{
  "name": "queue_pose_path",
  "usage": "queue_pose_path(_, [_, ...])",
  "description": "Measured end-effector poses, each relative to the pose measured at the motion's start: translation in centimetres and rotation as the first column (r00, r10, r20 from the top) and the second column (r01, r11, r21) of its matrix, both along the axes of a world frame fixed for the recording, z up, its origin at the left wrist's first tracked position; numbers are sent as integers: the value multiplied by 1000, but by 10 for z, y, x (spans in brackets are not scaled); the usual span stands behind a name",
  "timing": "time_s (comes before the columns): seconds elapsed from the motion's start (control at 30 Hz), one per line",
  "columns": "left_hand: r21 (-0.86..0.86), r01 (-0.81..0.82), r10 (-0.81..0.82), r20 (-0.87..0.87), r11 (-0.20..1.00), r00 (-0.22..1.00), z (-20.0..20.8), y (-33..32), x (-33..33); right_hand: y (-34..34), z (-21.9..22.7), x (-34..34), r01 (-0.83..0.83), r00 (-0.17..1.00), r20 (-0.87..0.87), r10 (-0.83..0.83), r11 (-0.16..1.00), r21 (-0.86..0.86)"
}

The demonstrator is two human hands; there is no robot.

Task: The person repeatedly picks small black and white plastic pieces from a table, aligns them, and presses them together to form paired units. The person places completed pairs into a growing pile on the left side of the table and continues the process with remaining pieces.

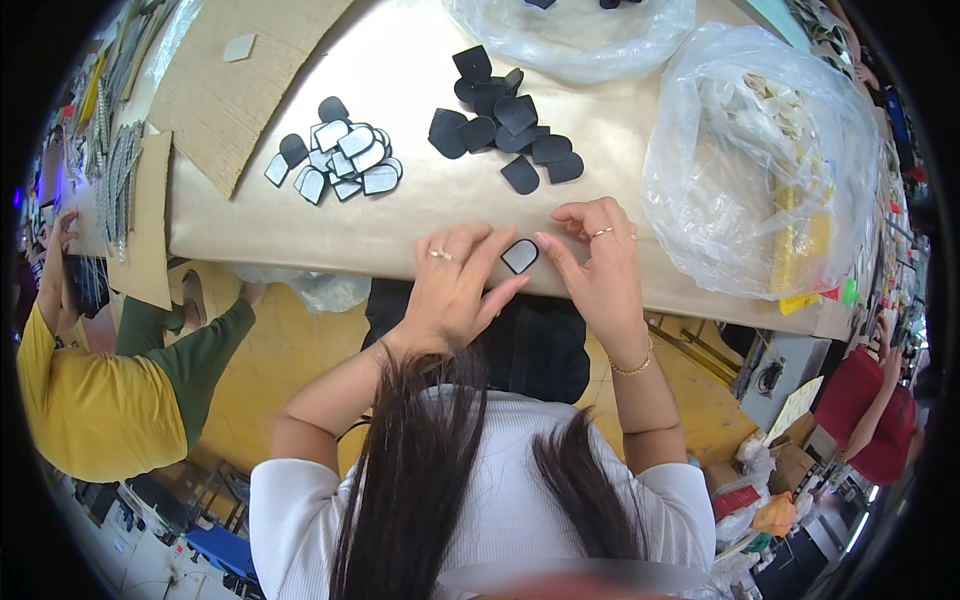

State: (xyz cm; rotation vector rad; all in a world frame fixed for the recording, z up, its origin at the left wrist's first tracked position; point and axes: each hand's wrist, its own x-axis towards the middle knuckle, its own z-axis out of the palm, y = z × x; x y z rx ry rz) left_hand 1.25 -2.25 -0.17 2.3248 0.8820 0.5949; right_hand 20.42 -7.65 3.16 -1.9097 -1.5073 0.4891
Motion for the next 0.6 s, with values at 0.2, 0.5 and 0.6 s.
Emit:
queue_pose_path(0.2, [-120, 17, -20, -27, 993, 999, 9, 5, 22, -3, 14, 3, 68, 964, -258, -59, 997, 29])
queue_pose_path(0.5, [157, -437, 435, 51, 886, 899, 56, 91, -41, -11, 69, 36, 21, 958, -284, 47, 973, 232])
queue_pose_path(0.6, [258, -625, 592, 201, 737, 781, 127, 121, -76, -13, 115, 59, 48, 983, -170, 67, 802, 595])
